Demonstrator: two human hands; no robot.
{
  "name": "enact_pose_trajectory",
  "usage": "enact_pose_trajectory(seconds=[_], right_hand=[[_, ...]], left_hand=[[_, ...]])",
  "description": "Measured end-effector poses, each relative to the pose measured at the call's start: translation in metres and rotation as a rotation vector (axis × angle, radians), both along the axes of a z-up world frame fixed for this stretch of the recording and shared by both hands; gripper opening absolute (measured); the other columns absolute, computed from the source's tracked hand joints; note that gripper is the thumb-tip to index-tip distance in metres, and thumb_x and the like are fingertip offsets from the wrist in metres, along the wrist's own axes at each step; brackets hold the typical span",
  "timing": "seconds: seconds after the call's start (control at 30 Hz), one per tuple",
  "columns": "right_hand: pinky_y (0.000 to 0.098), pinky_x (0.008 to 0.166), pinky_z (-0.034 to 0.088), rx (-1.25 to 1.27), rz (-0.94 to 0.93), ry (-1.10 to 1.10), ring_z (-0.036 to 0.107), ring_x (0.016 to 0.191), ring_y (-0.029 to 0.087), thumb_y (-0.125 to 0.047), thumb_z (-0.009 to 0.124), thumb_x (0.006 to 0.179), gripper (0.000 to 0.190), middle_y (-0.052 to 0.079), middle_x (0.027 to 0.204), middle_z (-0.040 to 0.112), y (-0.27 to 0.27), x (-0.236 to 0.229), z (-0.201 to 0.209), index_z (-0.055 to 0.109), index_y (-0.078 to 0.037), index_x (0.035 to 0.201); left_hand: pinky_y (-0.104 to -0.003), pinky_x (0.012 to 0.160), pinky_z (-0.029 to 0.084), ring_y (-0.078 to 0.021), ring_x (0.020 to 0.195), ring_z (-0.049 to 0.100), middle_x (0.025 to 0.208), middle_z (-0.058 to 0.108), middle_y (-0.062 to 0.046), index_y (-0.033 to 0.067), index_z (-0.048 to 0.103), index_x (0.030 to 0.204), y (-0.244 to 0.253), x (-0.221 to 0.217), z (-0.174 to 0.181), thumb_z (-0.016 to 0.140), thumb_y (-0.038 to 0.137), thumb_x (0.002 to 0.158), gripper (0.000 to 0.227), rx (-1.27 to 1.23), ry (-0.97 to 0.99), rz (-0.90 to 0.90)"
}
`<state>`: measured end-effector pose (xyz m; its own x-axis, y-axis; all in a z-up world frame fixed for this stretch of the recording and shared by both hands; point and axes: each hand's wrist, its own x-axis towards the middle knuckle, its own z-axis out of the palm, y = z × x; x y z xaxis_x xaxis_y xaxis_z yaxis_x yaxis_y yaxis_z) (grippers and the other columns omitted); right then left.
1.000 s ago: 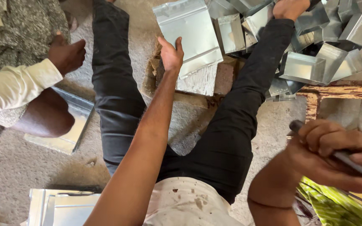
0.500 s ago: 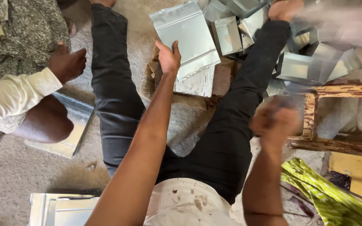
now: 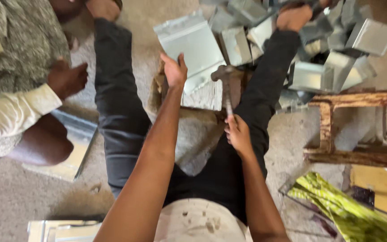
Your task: The person sits on the floor and uses a hammer to repeatedly strike a metal sheet placed on a wooden block. They adjust the sheet's position and continue hammering while another person stands nearby.
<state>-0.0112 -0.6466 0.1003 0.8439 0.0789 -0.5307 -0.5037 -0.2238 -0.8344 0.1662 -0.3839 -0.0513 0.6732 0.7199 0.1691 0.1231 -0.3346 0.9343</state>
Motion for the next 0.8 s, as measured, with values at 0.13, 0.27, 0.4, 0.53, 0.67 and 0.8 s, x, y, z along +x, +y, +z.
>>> enact_pose_trajectory(seconds=[0.13,0.27,0.4,0.53,0.67,0.8], right_hand=[[0.0213,0.043,0.035,0.157,-0.217,-0.068,0.044,0.05,0.005,-0.05,0.052,0.108,0.04,-0.003,0.069,0.051,-0.03,0.01,0.085,0.053,-0.012,0.095],[0.0286,0.038,0.026,0.248,-0.295,-0.916,0.031,0.039,0.011,-0.067,0.054,0.103,0.057,0.003,0.058,0.04,-0.042,0.003,0.177,0.047,-0.01,0.102],[0.0307,0.044,0.029,0.315,-0.518,-1.096,0.034,0.044,0.013,-0.071,0.048,0.099,0.058,0.003,0.058,0.041,-0.024,0.003,0.125,0.045,-0.013,0.106],[0.0263,0.05,0.038,-0.138,-0.071,-0.907,0.047,0.056,0.011,-0.048,0.047,0.111,0.039,0.001,0.071,0.051,0.008,0.008,0.005,0.055,-0.01,0.105],[0.025,0.04,0.034,-0.068,-0.002,-0.033,0.043,0.047,0.008,-0.044,0.052,0.108,0.037,-0.001,0.064,0.049,-0.004,0.011,0.009,0.058,-0.01,0.092],[0.0237,0.041,0.03,0.17,-0.176,-0.262,0.04,0.05,0.006,-0.051,0.055,0.106,0.038,-0.002,0.068,0.047,-0.027,0.009,0.087,0.052,-0.014,0.098]], left_hand=[[-0.053,0.088,0.052,-0.0536,0.102,0.064,0.112,0.065,-0.037,-0.009,0.034,0.129,-0.002,-0.027,-0.007,0.069,0.018,0.099,0.053,-0.119,0.026,-0.064],[-0.051,0.091,0.053,-0.0508,0.105,0.066,0.116,0.063,-0.036,-0.0095,0.033,0.13,0.006,-0.043,-0.004,0.069,0.013,0.098,0.054,-0.084,-0.047,0.021],[-0.051,0.09,0.053,-0.0513,0.106,0.066,0.118,0.065,-0.035,-0.0072,0.035,0.132,0.004,-0.042,0.005,0.07,0.014,0.098,0.052,-0.125,-0.011,0.009],[-0.052,0.089,0.052,-0.0526,0.107,0.065,0.117,0.065,-0.036,-0.0069,0.035,0.136,0.006,-0.043,0.018,0.069,0.015,0.097,0.056,-0.13,0.033,0.023],[-0.054,0.089,0.051,-0.055,0.106,0.063,0.117,0.062,-0.039,-0.009,0.033,0.137,0.006,-0.041,0.016,0.07,0.013,0.095,0.061,-0.034,-0.046,0.041],[-0.052,0.087,0.054,-0.0535,0.105,0.065,0.115,0.066,-0.037,-0.0063,0.036,0.136,0.001,-0.044,0.012,0.071,0.017,0.097,0.057,-0.061,0.023,0.052]])
